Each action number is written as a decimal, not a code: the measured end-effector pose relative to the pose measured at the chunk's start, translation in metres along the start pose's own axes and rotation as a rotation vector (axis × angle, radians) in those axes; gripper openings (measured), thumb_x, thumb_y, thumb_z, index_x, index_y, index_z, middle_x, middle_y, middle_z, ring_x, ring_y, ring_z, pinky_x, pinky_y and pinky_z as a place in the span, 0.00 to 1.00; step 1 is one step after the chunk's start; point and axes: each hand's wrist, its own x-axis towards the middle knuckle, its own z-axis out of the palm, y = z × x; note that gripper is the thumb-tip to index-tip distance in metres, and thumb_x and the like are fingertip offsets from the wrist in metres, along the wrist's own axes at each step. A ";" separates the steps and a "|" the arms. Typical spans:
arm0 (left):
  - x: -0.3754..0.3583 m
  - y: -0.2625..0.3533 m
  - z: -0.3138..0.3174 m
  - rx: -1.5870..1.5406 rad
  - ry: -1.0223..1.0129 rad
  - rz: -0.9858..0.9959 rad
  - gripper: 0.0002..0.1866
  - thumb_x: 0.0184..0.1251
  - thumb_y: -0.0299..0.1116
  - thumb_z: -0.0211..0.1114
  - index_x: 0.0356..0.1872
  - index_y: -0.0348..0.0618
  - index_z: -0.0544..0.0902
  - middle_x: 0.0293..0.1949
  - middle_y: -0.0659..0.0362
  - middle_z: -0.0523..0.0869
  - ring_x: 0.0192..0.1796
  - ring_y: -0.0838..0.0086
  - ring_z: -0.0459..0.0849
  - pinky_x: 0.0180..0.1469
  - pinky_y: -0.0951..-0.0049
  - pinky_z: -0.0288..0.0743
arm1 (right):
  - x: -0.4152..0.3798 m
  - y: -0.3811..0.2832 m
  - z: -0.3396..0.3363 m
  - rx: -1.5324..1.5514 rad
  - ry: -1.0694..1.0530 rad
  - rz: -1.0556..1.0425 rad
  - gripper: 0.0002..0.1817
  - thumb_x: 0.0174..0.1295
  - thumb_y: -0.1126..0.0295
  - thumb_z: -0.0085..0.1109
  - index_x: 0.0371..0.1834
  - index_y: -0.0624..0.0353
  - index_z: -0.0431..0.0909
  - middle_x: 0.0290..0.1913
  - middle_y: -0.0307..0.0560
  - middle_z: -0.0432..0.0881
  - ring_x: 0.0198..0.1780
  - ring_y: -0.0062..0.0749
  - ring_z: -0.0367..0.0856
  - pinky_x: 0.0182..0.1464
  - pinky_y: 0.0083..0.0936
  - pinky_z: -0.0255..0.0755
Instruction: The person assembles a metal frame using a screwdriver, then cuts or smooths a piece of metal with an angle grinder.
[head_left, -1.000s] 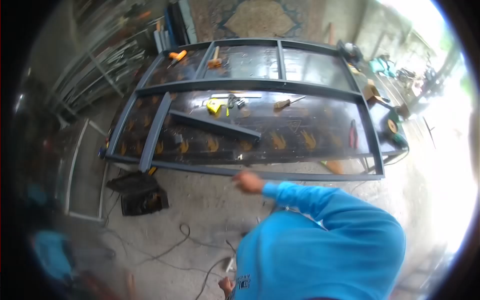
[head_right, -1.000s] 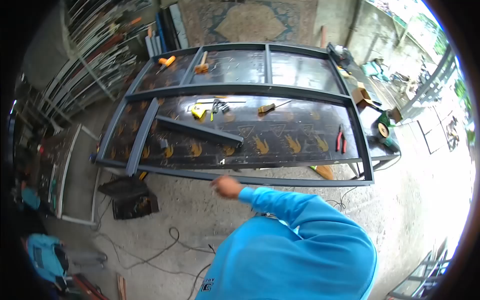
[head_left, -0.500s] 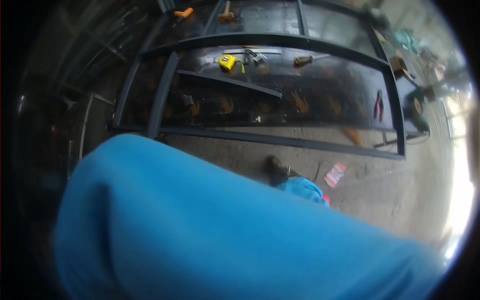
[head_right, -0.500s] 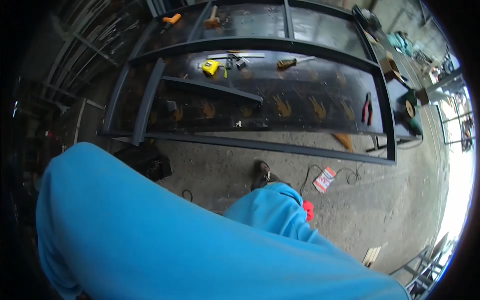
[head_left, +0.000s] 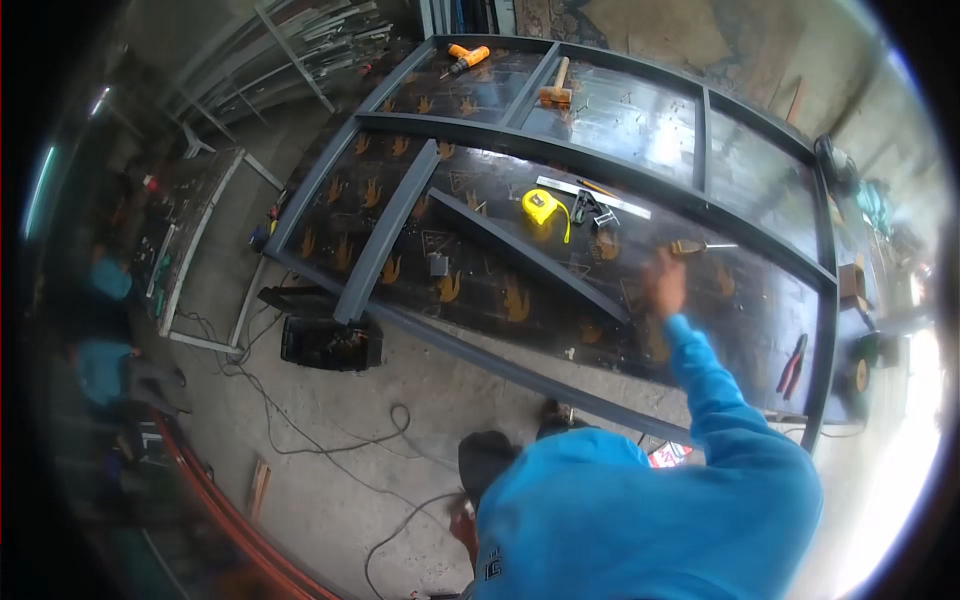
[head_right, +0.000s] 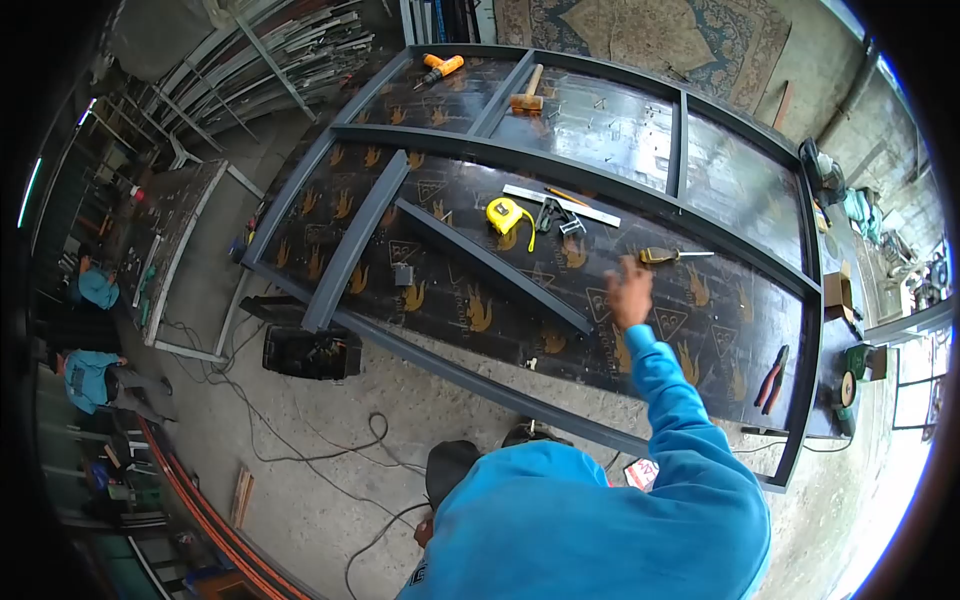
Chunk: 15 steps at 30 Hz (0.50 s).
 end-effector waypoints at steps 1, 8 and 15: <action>0.011 0.015 -0.001 -0.019 -0.004 -0.001 0.13 0.66 0.33 0.60 0.44 0.34 0.82 0.37 0.51 0.87 0.39 0.64 0.85 0.41 0.60 0.79 | 0.030 0.021 -0.016 -0.034 -0.080 0.238 0.28 0.63 0.48 0.57 0.66 0.40 0.66 0.57 0.66 0.69 0.54 0.62 0.74 0.55 0.46 0.71; 0.150 0.173 -0.128 -0.588 0.420 0.221 0.14 0.68 0.36 0.60 0.33 0.31 0.79 0.26 0.49 0.83 0.29 0.62 0.80 0.33 0.65 0.74 | 0.062 0.042 0.022 -0.279 -0.192 0.565 0.37 0.61 0.36 0.50 0.71 0.34 0.58 0.60 0.66 0.68 0.60 0.63 0.70 0.57 0.52 0.68; 0.291 0.455 -0.285 -0.766 0.489 0.769 0.15 0.72 0.37 0.59 0.37 0.32 0.79 0.29 0.50 0.84 0.33 0.65 0.82 0.37 0.66 0.75 | 0.029 -0.015 0.058 -0.487 0.054 0.763 0.28 0.65 0.51 0.53 0.68 0.39 0.62 0.56 0.55 0.69 0.59 0.53 0.67 0.58 0.52 0.63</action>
